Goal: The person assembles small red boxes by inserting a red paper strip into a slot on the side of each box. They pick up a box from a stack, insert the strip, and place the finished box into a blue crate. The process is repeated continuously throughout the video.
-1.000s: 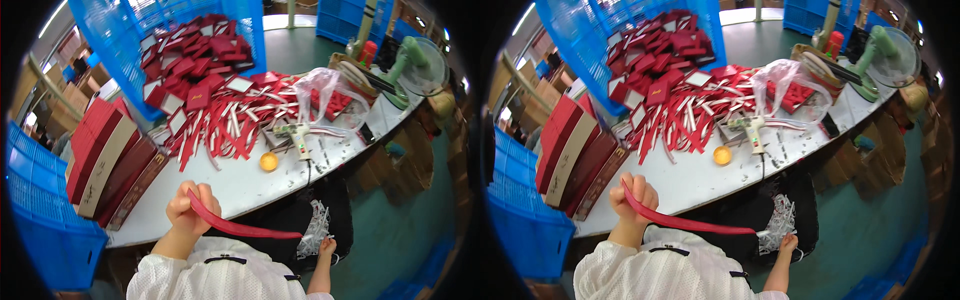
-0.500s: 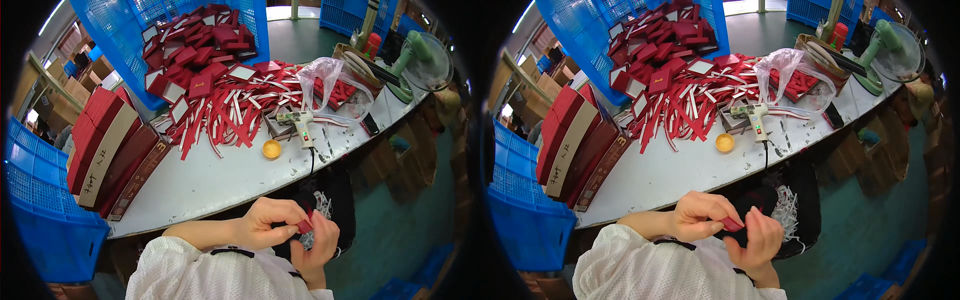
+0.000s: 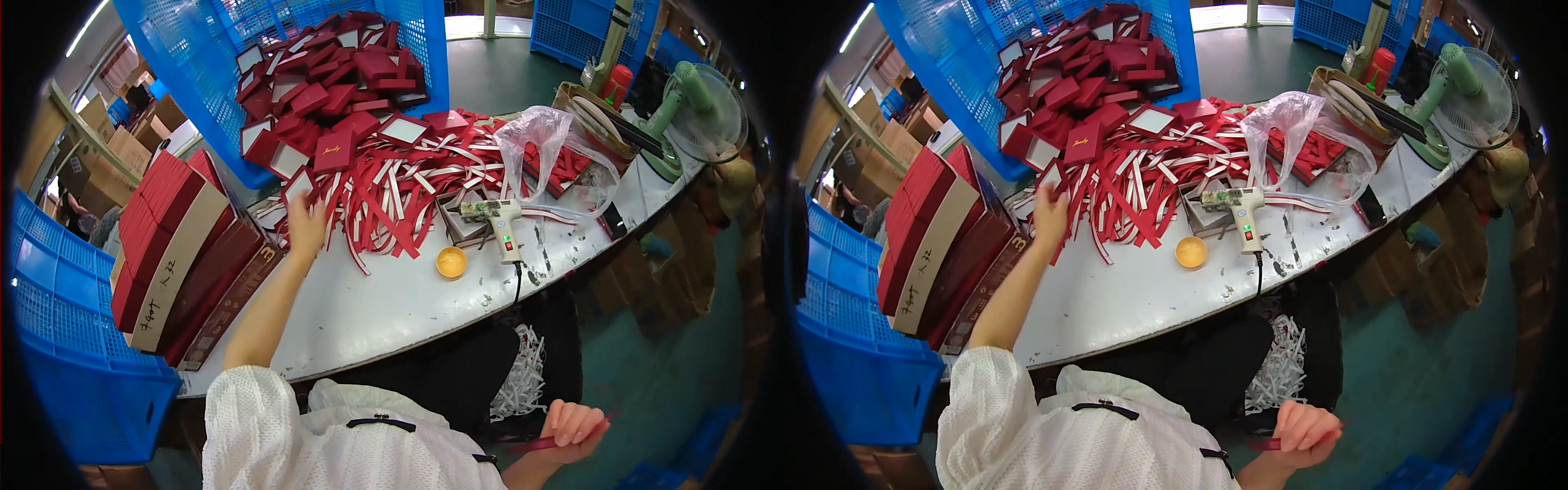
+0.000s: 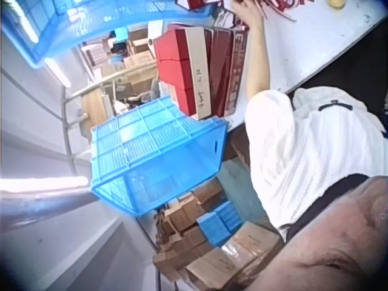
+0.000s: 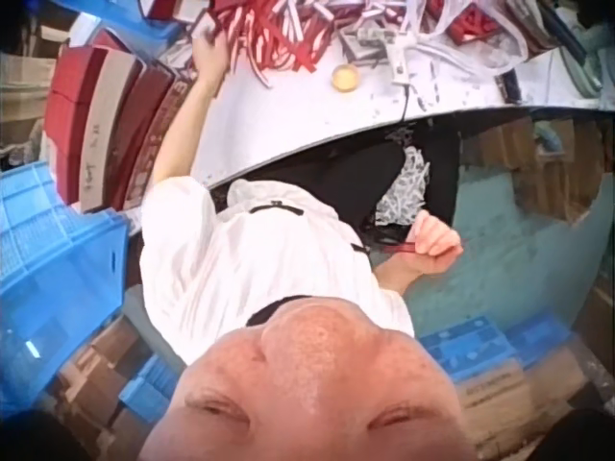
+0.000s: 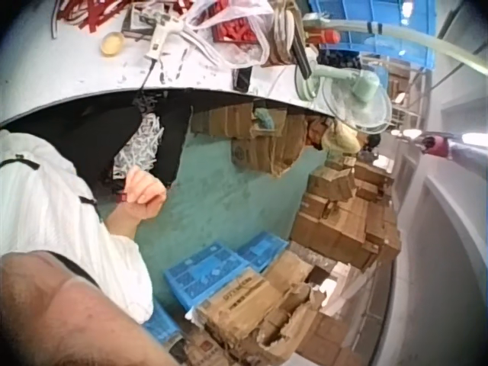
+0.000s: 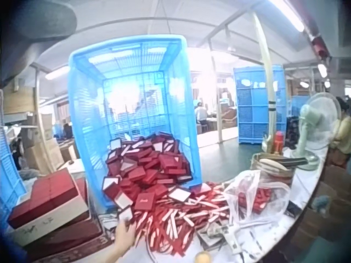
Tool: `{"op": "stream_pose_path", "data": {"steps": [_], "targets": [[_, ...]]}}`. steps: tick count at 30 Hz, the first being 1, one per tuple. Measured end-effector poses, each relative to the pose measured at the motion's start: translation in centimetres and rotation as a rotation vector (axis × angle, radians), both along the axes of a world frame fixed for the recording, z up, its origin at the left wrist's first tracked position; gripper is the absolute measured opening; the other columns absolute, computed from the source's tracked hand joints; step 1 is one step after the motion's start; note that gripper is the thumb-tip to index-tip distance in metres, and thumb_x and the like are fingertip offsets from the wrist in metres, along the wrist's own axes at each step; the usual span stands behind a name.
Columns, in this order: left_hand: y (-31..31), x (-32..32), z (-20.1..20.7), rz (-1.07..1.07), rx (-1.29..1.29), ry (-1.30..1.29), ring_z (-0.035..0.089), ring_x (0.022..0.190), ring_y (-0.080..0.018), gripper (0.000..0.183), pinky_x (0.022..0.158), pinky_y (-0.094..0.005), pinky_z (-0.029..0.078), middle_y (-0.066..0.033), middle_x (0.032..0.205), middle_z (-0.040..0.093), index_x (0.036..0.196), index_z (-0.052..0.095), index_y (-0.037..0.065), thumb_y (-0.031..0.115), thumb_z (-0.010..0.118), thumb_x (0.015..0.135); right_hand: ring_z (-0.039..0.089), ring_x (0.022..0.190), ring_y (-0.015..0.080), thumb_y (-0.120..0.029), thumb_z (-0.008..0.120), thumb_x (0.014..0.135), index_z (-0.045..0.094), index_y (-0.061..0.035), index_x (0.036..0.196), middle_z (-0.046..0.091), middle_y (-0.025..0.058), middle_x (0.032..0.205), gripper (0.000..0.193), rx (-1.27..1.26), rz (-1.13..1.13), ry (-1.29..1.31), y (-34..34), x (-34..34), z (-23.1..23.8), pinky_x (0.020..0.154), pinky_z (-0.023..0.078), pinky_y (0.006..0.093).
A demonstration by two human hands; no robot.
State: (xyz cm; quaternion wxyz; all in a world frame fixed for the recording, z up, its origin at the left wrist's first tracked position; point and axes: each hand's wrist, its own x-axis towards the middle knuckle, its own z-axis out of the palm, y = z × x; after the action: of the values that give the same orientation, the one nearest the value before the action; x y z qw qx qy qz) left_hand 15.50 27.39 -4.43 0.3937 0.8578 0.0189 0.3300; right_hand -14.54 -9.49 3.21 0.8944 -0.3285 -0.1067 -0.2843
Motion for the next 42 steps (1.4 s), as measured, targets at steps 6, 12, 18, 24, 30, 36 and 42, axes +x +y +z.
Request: {"op": "stream_pose_path", "data": {"steps": [6, 12, 18, 24, 30, 36, 42], "targets": [[4.2, 2.4, 0.3, 0.191, 0.627, 0.512, 0.05, 0.084, -0.031, 0.024, 0.077, -0.0378, 0.038, -0.0166, 0.087, 0.052, 0.094, 0.049, -0.003, 0.011, 0.051, 0.075, 0.033, 0.039, 0.0111, -0.032, 0.032, 0.087, 0.04, -0.0116, 0.056, 0.039, 0.0005, 0.045, 0.037, 0.256, 0.134, 0.394, 2.7, 0.3, -3.7, 0.046, 0.026, 0.0262], [-2.9, -0.3, 6.3, -0.611, -0.946, 0.012, 0.054, 0.08, -0.0151, 0.016, 0.07, -0.0261, 0.044, -0.0064, 0.094, 0.054, 0.096, 0.045, 0.001, 0.012, 0.042, 0.085, 0.046, 0.048, 0.015, -0.019, 0.039, 0.085, 0.044, -0.0017, 0.063, 0.05, 0.0095, 0.056, 0.029, -0.109, 0.076, 0.668, 4.2, 1.2, -6.3, 0.048, 0.038, 0.0251], [-11.8, -8.7, 13.2, -1.017, -1.476, 0.335, 0.053, 0.092, -0.0179, 0.03, 0.079, -0.0309, 0.044, -0.0073, 0.105, 0.051, 0.112, 0.039, 0.005, 0.02, 0.036, 0.087, 0.049, 0.05, 0.0129, -0.022, 0.035, 0.088, 0.045, 0.0001, 0.069, 0.055, 0.0147, 0.066, 0.031, -0.291, 0.221, 0.53, 5.4, 4.1, -4.5, 0.049, 0.041, 0.0239], [-16.8, -12.9, 12.5, -0.913, -1.631, 0.588, 0.052, 0.082, -0.0166, 0.032, 0.065, -0.0276, 0.044, -0.0082, 0.103, 0.05, 0.113, 0.038, 0.005, 0.023, 0.038, 0.086, 0.05, 0.049, 0.0125, -0.013, 0.033, 0.088, 0.044, 0.0014, 0.077, 0.056, 0.018, 0.075, 0.021, -0.186, 0.136, 0.351, 3.7, 6.1, -1.0, 0.048, 0.042, 0.0225], [-19.5, -16.7, 10.1, -1.225, -1.554, 0.658, 0.046, 0.102, -0.0205, 0.037, 0.086, -0.0354, 0.039, -0.0103, 0.115, 0.044, 0.117, 0.035, 0.004, 0.022, 0.04, 0.086, 0.049, 0.051, 0.0051, -0.017, 0.05, 0.082, 0.047, -0.0006, 0.087, 0.051, 0.0029, 0.069, 0.017, -0.216, 0.016, 0.432, 2.0, 5.4, 0.5, 0.048, 0.041, 0.0176], [-20.0, -17.6, 7.0, -1.349, -0.993, 0.496, 0.043, 0.106, -0.0228, 0.042, 0.088, -0.0355, 0.035, -0.0115, 0.117, 0.041, 0.121, 0.028, 0.003, 0.018, 0.043, 0.085, 0.049, 0.052, 0.0042, -0.018, 0.051, 0.082, 0.049, -0.0013, 0.086, 0.052, 0.0026, 0.068, 0.017, -0.25, -0.072, 0.409, 1.5, 5.4, 0.8, 0.048, 0.041, 0.0171], [-22.1, -16.2, 9.1, -1.276, -1.035, 0.211, 0.047, 0.099, -0.0193, 0.033, 0.084, -0.0332, 0.038, -0.012, 0.109, 0.044, 0.117, 0.029, 0.0, 0.007, 0.036, 0.085, 0.051, 0.056, 0.0097, -0.023, 0.041, 0.086, 0.055, 0.0024, 0.069, 0.057, 0.0092, 0.068, 0.034, -0.429, -0.08, 0.261, 0.0, 4.6, 1.2, 0.053, 0.042, 0.0214]]}}
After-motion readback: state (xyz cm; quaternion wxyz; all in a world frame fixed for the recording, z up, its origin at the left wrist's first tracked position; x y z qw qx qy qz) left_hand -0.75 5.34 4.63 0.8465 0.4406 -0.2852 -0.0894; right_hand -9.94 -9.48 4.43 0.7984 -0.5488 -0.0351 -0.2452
